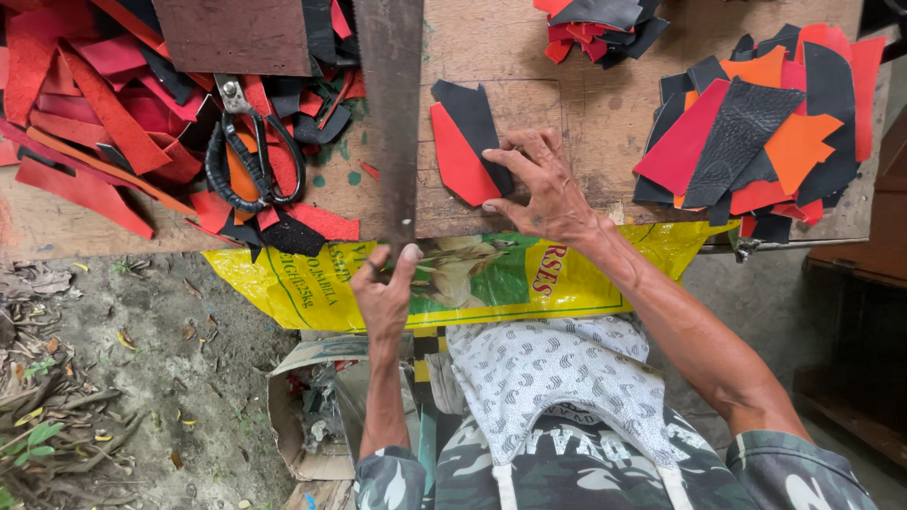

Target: The person uses a hand saw to cut small rectangular pieces of red and black rubber on a wooden workbench. They repeatedly position the rubber against a metal guide, saw through it, and set the cut pieces aside.

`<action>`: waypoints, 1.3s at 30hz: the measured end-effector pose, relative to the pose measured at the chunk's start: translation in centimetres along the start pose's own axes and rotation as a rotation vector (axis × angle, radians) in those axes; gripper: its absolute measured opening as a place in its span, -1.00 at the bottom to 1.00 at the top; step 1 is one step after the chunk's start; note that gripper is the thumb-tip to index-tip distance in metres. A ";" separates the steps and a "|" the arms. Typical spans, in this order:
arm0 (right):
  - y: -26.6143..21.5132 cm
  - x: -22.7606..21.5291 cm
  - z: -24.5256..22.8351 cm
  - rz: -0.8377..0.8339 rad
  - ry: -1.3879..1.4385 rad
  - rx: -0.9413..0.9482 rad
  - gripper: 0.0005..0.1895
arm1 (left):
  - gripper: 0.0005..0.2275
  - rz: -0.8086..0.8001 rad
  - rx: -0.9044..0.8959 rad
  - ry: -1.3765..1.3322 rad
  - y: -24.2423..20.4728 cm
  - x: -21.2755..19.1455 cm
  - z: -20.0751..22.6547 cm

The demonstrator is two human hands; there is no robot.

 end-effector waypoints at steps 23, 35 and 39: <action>-0.7 0.2 0.6 0.096 0.063 -0.056 -0.55 | -0.78 0.294 0.048 0.128 -1.5 6.0 -2.6; -0.7 0.0 0.7 0.109 0.090 -0.062 -0.58 | -0.77 0.300 0.050 0.220 -1.0 6.4 -1.5; -0.7 -0.1 0.5 0.110 0.108 -0.058 -0.64 | -0.78 0.292 0.066 0.228 -0.9 6.4 -1.1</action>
Point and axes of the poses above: each hand's wrist, its own y-axis towards the middle knuckle, its own x-axis out of the palm, z = x × y, the point moved 2 cm from there along y, towards the middle knuckle, and after that the axes turned 2 degrees about -z, right-handed, at the moved point
